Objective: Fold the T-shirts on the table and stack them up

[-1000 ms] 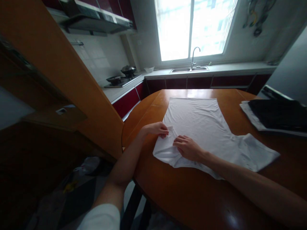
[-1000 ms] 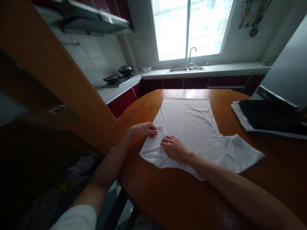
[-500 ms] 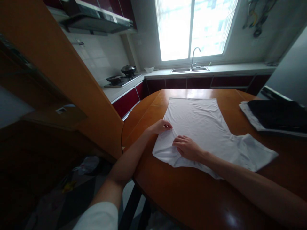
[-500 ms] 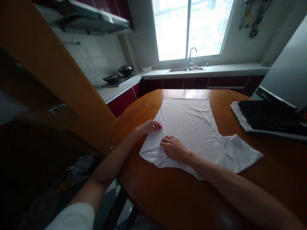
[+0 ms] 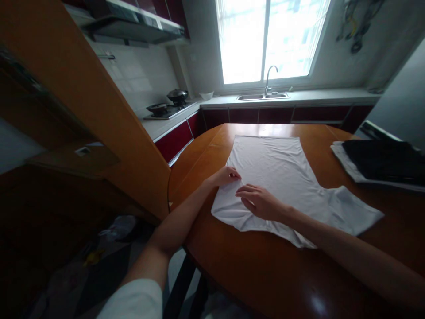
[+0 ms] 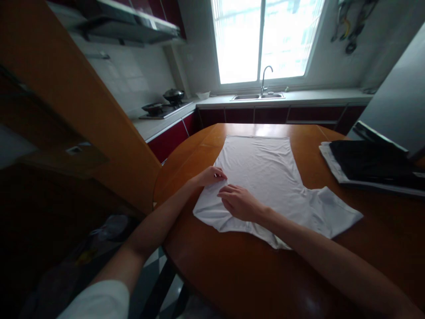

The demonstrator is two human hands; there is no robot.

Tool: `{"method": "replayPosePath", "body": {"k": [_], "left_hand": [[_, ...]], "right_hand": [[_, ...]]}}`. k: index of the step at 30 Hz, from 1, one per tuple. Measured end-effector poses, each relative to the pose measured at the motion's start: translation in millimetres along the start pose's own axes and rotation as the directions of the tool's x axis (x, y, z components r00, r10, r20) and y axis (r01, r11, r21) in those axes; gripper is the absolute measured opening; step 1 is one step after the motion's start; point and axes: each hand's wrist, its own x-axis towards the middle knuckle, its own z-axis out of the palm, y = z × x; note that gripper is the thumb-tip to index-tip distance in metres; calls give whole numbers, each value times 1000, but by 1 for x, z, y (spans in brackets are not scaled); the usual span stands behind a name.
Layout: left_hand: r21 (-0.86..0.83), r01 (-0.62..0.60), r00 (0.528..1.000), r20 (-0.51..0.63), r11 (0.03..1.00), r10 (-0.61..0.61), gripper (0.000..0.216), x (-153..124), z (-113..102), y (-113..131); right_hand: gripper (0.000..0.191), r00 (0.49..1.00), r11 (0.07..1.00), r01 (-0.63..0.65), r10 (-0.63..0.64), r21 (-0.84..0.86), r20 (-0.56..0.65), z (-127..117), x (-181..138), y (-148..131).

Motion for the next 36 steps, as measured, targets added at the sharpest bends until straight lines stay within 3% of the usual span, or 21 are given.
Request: {"method": "replayPosePath", "body": {"k": [4,10,13,19,23,30,36], "left_hand": [[-50,42,999,-9,998,-43,15,2,1,-3],[-101,68,998,-3,993,-69,15,2,-2,0],[-115,80,997,11,990,-79,16,2,-2,0],[-114,62,998,22,992,-60,15,3,-1,-3],[-110,41,999,6,993,-41,15,4,-1,-6],[-33,26,962,-271,999,-34,16,5,-13,-15],[115,106,983,-159,988,-87,9,2,-12,-13]], "right_hand": [[34,998,996,-5,-1,86,64,5,15,-20],[80,952,998,-35,14,61,305,44,28,-49],[90,933,997,-51,25,62,360,57,27,-58],[87,954,996,-64,43,59,298,60,24,-63],[81,946,993,-38,-1,111,325,57,24,-63],[75,971,994,-33,6,106,240,59,23,-61],[73,968,996,-36,13,88,251,62,23,-61]]}}
